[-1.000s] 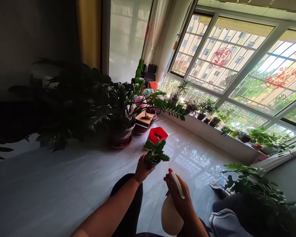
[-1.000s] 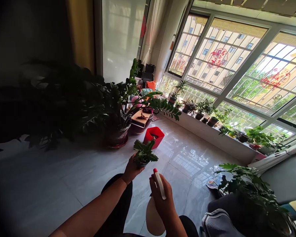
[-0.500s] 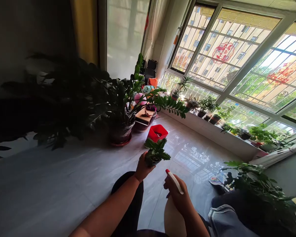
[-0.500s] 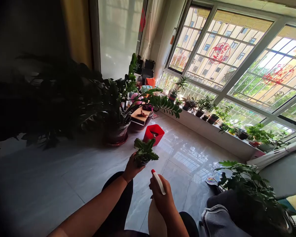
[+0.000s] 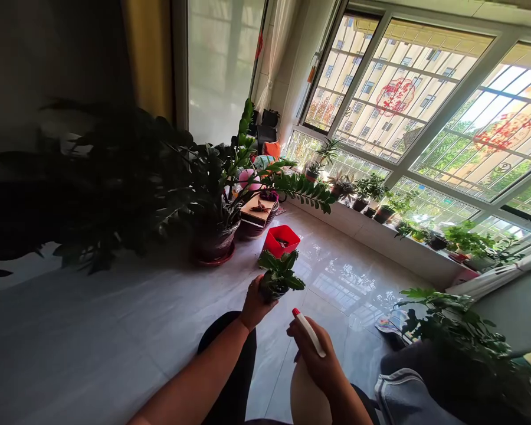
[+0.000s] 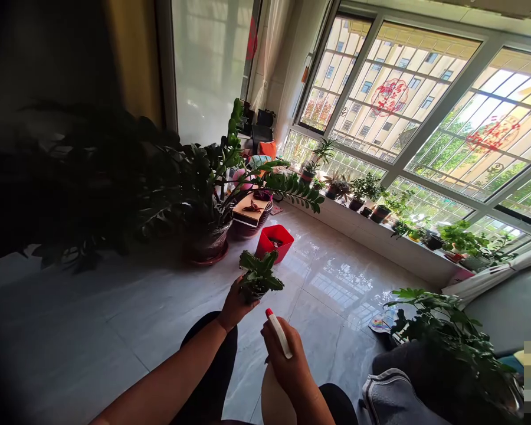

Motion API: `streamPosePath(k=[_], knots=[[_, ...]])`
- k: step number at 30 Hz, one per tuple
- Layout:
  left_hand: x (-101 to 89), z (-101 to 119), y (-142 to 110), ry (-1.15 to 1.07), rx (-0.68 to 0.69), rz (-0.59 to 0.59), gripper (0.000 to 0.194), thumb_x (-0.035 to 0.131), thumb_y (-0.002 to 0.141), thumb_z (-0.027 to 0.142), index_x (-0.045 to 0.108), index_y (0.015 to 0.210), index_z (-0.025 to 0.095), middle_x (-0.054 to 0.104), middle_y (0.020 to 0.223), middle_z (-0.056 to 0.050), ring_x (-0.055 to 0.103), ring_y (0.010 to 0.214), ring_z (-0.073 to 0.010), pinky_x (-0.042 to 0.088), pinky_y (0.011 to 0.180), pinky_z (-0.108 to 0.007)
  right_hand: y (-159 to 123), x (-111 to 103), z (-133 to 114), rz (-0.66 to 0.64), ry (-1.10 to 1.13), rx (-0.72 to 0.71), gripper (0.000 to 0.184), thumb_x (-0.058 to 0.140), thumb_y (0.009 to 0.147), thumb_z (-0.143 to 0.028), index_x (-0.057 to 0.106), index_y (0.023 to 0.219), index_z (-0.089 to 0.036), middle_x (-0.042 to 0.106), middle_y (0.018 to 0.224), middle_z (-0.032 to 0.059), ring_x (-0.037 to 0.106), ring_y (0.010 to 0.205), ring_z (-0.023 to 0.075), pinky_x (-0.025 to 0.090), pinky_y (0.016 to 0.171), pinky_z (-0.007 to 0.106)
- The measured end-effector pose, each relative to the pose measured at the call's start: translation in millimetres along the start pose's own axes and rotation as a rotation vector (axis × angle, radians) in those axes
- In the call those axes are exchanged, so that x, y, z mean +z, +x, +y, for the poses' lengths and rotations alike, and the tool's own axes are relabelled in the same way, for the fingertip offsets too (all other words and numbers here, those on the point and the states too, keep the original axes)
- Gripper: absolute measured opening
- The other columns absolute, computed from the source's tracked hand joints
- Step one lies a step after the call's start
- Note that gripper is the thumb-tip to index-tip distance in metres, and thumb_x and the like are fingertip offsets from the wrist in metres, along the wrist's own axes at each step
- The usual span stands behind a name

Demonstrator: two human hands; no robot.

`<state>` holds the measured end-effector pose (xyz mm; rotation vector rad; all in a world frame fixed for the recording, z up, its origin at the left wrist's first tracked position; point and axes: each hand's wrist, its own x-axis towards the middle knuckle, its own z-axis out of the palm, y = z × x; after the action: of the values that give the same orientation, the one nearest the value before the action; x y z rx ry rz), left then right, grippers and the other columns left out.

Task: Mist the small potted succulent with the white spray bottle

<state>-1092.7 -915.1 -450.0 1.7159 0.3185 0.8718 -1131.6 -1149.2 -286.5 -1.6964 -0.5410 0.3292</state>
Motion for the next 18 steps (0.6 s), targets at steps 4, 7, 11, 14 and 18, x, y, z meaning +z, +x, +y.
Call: streamPosePath(k=[4, 7, 11, 14, 18], knots=[[0.0, -1, 1, -0.007, -0.014, -0.011, 0.090, 0.088, 0.069, 0.038, 0.050, 0.148, 0.018, 0.064, 0.148, -0.023, 0.061, 0.142, -0.0442, 0.047, 0.128, -0.067, 1, 2, -4, -0.043, 0.000, -0.007, 0.062, 0.079, 0.094, -0.081, 0.082, 0.098, -0.019, 0.070, 0.081, 0.0058, 0.068, 0.071, 0.0223, 0.057, 0.051, 0.027], [0.2, -3, 1, -0.018, -0.016, -0.016, 0.091, 0.089, 0.069, 0.040, 0.050, 0.149, 0.020, 0.065, 0.147, -0.021, 0.062, 0.141, -0.0426, 0.047, 0.127, -0.067, 3, 0, -7, -0.079, -0.005, 0.003, 0.062, 0.076, 0.095, -0.081, 0.079, 0.090, -0.019, 0.069, 0.079, 0.0059, 0.066, 0.070, 0.0209, 0.055, 0.050, 0.025], [2.5, -8, 0, -0.027, 0.000, -0.014, 0.088, 0.089, 0.071, 0.040, 0.051, 0.148, 0.021, 0.063, 0.151, -0.021, 0.060, 0.144, -0.0422, 0.045, 0.129, -0.067, 5, -7, -3, -0.070, -0.003, 0.059, 0.065, 0.080, 0.089, -0.084, 0.077, 0.086, -0.019, 0.064, 0.071, 0.0028, 0.060, 0.063, 0.0177, 0.054, 0.048, 0.024], [5.0, -12, 0, -0.032, 0.003, -0.009, 0.089, 0.088, 0.070, 0.040, 0.051, 0.149, 0.019, 0.062, 0.152, -0.023, 0.059, 0.144, -0.0435, 0.045, 0.128, -0.068, 5, -13, -1, -0.069, 0.005, 0.064, 0.065, 0.082, 0.087, -0.084, 0.078, 0.084, -0.019, 0.062, 0.071, 0.0027, 0.060, 0.064, 0.0178, 0.054, 0.049, 0.024], [5.5, -16, 0, -0.036, 0.002, -0.018, 0.093, 0.090, 0.070, 0.040, 0.049, 0.151, 0.017, 0.062, 0.149, -0.024, 0.062, 0.141, -0.0434, 0.049, 0.125, -0.068, 4, -13, -5, 0.026, 0.017, 0.035, 0.063, 0.081, 0.090, -0.082, 0.082, 0.091, -0.019, 0.067, 0.075, 0.0051, 0.067, 0.070, 0.0212, 0.053, 0.048, 0.023]])
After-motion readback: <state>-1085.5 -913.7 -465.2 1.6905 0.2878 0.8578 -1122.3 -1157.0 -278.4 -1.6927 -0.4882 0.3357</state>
